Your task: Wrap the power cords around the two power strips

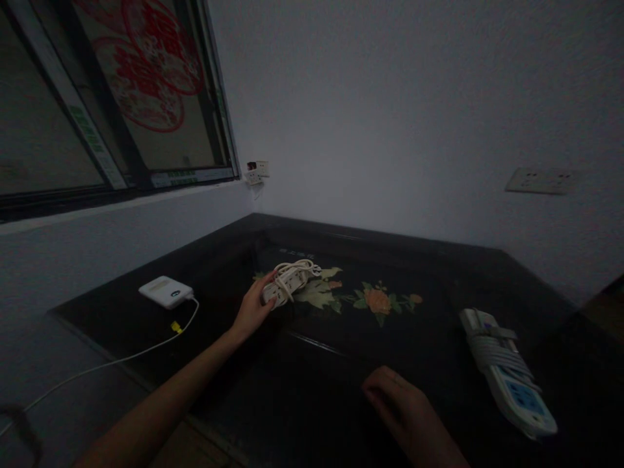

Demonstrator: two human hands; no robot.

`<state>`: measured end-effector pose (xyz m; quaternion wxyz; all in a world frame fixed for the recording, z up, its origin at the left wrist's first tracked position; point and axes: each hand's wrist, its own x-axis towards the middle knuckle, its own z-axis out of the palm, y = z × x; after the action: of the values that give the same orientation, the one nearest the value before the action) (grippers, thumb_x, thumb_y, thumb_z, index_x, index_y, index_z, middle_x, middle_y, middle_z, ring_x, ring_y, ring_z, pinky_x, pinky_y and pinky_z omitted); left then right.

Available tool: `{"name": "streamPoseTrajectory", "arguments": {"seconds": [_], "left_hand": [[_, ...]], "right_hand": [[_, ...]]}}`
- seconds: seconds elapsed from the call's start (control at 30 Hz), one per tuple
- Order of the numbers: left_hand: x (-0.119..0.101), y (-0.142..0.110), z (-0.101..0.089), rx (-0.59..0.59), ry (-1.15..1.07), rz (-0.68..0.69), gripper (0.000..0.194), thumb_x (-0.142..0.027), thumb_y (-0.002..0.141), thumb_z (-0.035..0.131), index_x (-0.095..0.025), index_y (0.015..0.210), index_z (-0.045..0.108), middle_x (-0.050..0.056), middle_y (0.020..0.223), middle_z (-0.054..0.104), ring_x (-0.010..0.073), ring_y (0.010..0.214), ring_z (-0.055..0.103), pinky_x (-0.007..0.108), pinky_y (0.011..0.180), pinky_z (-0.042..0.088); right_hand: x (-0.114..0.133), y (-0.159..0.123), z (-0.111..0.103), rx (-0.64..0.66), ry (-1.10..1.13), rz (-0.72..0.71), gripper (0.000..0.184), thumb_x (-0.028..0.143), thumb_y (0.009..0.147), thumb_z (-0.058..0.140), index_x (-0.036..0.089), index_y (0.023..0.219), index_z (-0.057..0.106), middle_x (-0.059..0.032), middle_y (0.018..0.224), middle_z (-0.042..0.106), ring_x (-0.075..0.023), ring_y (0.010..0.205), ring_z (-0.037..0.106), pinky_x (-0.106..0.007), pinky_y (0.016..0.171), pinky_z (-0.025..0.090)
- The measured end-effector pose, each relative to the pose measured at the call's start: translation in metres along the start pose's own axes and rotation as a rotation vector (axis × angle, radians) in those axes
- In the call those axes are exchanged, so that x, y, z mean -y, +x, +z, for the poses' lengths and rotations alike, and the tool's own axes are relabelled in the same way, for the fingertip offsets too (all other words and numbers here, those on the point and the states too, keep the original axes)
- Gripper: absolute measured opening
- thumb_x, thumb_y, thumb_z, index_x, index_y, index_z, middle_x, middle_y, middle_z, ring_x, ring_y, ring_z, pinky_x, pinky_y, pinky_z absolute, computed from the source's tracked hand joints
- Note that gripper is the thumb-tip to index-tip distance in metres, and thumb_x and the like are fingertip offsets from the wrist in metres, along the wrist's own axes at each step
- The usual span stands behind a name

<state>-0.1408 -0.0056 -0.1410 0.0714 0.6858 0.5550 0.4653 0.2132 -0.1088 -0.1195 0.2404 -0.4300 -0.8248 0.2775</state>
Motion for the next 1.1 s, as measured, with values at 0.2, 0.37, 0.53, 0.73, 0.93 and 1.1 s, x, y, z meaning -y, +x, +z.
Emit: {"name": "streamPoseTrajectory", "arguments": {"seconds": [0.2, 0.37, 0.53, 0.73, 0.93, 1.1], "left_hand": [[0.005, -0.006, -0.01, 0.047, 0.077, 0.022, 0.063, -0.022, 0.08, 0.056, -0.026, 0.14, 0.037, 0.008, 0.129, 0.052, 0.0262, 0.116, 0.052, 0.043, 0.1, 0.041], [0.02, -0.004, -0.005, 0.009, -0.005, 0.015, 0.073, -0.031, 0.079, 0.061, -0.026, 0.144, 0.028, 0.01, 0.128, 0.048, 0.0271, 0.118, 0.05, 0.046, 0.102, 0.038], [0.022, -0.005, -0.001, 0.035, -0.043, 0.024, 0.075, -0.035, 0.078, 0.064, -0.027, 0.144, 0.028, 0.01, 0.126, 0.048, 0.0267, 0.118, 0.05, 0.047, 0.103, 0.038], [0.009, -0.007, 0.0, 0.12, 0.003, 0.08, 0.059, -0.032, 0.082, 0.06, -0.026, 0.137, 0.039, 0.01, 0.134, 0.047, 0.027, 0.124, 0.046, 0.046, 0.105, 0.036], [-0.001, -0.01, 0.002, 0.186, 0.016, 0.102, 0.058, -0.024, 0.083, 0.056, -0.024, 0.138, 0.038, 0.01, 0.135, 0.05, 0.0255, 0.122, 0.049, 0.044, 0.104, 0.038], [-0.014, -0.014, 0.0, 0.275, 0.071, 0.148, 0.059, -0.016, 0.082, 0.051, -0.027, 0.138, 0.039, 0.008, 0.135, 0.049, 0.0241, 0.122, 0.049, 0.043, 0.104, 0.04]], "right_hand": [[0.001, 0.002, 0.002, 0.05, 0.001, 0.029, 0.017, 0.019, 0.091, 0.044, 0.022, 0.088, 0.06, -0.0027, 0.091, 0.063, -0.0156, 0.082, 0.062, -0.027, 0.073, 0.049], [-0.001, 0.003, 0.001, 0.042, 0.0, 0.025, 0.019, 0.018, 0.091, 0.043, 0.022, 0.087, 0.061, -0.0032, 0.089, 0.064, -0.0159, 0.08, 0.063, -0.027, 0.071, 0.049], [-0.004, 0.003, 0.001, 0.018, 0.008, 0.018, 0.018, 0.02, 0.091, 0.044, 0.023, 0.088, 0.061, -0.003, 0.089, 0.065, -0.0163, 0.081, 0.064, -0.028, 0.072, 0.05], [-0.004, 0.002, 0.001, 0.006, 0.021, -0.004, 0.017, 0.019, 0.091, 0.045, 0.022, 0.087, 0.061, -0.0028, 0.088, 0.064, -0.0158, 0.08, 0.063, -0.026, 0.071, 0.05], [-0.005, 0.003, 0.002, 0.004, 0.02, -0.008, 0.016, 0.018, 0.09, 0.046, 0.022, 0.087, 0.061, -0.0026, 0.088, 0.064, -0.0154, 0.08, 0.063, -0.026, 0.072, 0.049], [-0.005, 0.002, 0.002, -0.008, 0.008, -0.006, 0.017, 0.018, 0.09, 0.045, 0.022, 0.086, 0.061, -0.0024, 0.086, 0.065, -0.016, 0.079, 0.064, -0.027, 0.07, 0.05]]}}
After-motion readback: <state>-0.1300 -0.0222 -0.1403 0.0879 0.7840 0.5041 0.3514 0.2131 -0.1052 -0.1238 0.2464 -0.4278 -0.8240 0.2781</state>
